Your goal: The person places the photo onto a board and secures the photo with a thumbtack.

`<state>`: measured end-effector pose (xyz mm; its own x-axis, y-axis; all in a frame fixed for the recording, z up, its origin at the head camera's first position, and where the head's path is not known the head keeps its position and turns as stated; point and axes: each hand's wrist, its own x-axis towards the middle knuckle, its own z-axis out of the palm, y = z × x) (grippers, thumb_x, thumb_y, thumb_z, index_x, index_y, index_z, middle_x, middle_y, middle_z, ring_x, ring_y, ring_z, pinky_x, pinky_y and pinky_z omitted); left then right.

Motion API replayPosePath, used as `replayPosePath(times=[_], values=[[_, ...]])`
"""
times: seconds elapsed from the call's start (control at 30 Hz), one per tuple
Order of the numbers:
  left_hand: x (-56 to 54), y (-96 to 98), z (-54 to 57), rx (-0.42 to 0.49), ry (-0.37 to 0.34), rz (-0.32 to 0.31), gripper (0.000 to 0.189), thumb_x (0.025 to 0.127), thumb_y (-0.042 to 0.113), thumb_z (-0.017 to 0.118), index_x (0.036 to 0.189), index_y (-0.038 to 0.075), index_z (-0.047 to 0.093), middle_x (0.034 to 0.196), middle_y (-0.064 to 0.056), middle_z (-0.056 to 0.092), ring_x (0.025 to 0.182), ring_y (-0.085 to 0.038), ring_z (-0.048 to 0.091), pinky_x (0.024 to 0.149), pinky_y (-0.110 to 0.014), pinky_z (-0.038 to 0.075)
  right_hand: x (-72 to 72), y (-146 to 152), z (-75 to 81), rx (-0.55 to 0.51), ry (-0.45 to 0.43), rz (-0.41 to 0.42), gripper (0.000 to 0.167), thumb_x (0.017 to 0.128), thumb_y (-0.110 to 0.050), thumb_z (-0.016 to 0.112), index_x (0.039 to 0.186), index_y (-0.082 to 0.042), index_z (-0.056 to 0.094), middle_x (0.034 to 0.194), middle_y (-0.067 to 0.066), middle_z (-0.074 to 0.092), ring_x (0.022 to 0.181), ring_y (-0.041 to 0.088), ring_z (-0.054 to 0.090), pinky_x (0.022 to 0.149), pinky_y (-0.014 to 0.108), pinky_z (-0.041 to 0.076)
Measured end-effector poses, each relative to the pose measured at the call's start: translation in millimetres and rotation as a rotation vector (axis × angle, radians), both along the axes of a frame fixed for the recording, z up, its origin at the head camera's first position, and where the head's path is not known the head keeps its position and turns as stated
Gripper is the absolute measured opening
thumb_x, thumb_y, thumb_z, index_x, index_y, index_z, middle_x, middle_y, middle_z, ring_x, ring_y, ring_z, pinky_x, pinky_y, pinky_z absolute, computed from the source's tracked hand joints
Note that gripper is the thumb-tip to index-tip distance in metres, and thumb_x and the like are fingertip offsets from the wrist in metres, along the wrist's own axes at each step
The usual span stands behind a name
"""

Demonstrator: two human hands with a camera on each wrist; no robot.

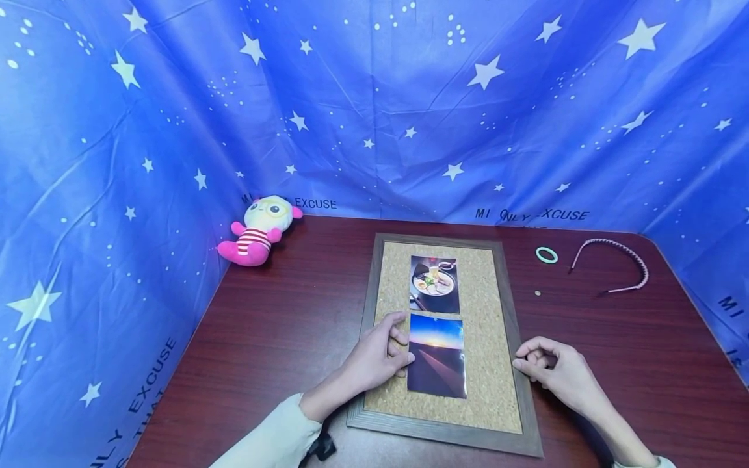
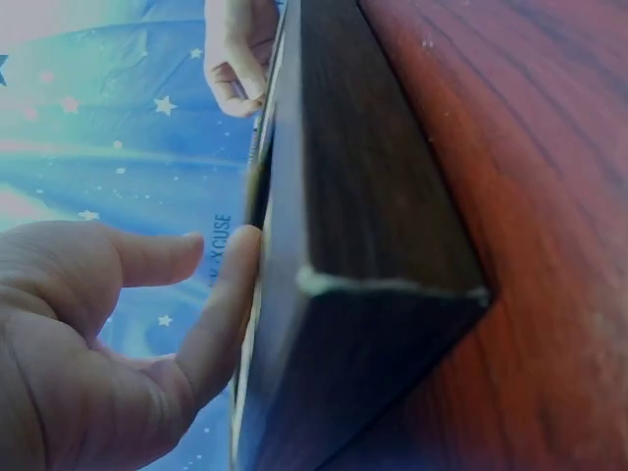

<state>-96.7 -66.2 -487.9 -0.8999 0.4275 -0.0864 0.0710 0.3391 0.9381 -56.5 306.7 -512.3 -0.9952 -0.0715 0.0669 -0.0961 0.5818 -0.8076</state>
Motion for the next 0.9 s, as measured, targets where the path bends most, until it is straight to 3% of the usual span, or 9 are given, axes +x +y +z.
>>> replayPosePath(times=[0.13,0.27,0.37,0.5,0.67,0.77,0.9], values=[[4.5,-6.8,2.3,-0.109,0.136,-0.046,0.067,0.094,-0.001,0.086,0.153,-0.005,0.056,0.115,-0.011,0.069,0.084,-0.007,0.068,0.074,-0.022,0.062,0.0,0.4,0.3,-0.001,-0.001,-0.002,0.017,0.091,-0.003,0.089,0.095,-0.013,0.076,0.07,-0.013,0.057,0.059,-0.001,0.055,0.053,0.022,0.046],[10.3,-14.3,0.4,-0.201,0.272,-0.132,0.057,0.094,0.003,0.087,0.146,-0.001,0.064,0.122,-0.01,0.069,0.093,-0.011,0.068,0.081,-0.022,0.061,-0.2,0.0,0.7,0.007,-0.002,-0.006,0.017,0.091,-0.004,0.089,0.095,-0.013,0.076,0.071,-0.014,0.057,0.059,-0.001,0.054,0.053,0.022,0.045],[14.1,-20.6,-1.6,-0.303,0.379,-0.21,0.059,0.096,0.012,0.088,0.15,0.006,0.064,0.135,-0.006,0.067,0.116,-0.016,0.067,0.101,-0.03,0.06,-0.3,-0.1,1.1,0.007,-0.008,-0.006,0.016,0.092,-0.004,0.089,0.095,-0.013,0.076,0.071,-0.014,0.056,0.059,-0.002,0.053,0.052,0.023,0.045],[14.6,-29.0,-3.9,-0.387,0.515,-0.319,0.067,0.096,0.026,0.09,0.155,0.012,0.062,0.155,-0.005,0.059,0.146,-0.022,0.053,0.123,-0.043,0.047,-0.4,0.5,1.9,-0.006,-0.019,-0.005,0.015,0.092,-0.003,0.088,0.096,-0.011,0.076,0.07,-0.014,0.055,0.057,-0.001,0.051,0.049,0.023,0.045],[13.2,-37.3,-9.7,-0.373,0.568,-0.424,0.071,0.096,0.032,0.088,0.158,0.014,0.06,0.172,-0.007,0.046,0.162,-0.036,0.037,0.128,-0.062,0.037,-0.1,0.5,1.6,0.005,-0.018,-0.007,0.016,0.092,-0.004,0.089,0.096,-0.012,0.076,0.071,-0.014,0.056,0.059,-0.002,0.053,0.052,0.023,0.046],[12.7,-40.1,-13.6,-0.373,0.588,-0.442,0.072,0.096,0.033,0.087,0.16,0.016,0.059,0.176,-0.005,0.042,0.166,-0.042,0.028,0.13,-0.071,0.026,-0.3,0.0,1.2,0.015,-0.013,-0.009,0.016,0.092,-0.004,0.089,0.095,-0.013,0.076,0.072,-0.015,0.055,0.06,-0.002,0.053,0.054,0.022,0.045],[11.3,-42.3,-18.9,-0.386,0.596,-0.449,0.073,0.098,0.039,0.084,0.162,0.015,0.057,0.177,-0.005,0.041,0.168,-0.04,0.025,0.133,-0.071,0.017,-0.6,-0.4,1.1,0.013,-0.011,-0.007,0.016,0.092,-0.004,0.089,0.095,-0.013,0.076,0.072,-0.015,0.055,0.06,-0.002,0.052,0.053,0.022,0.045]])
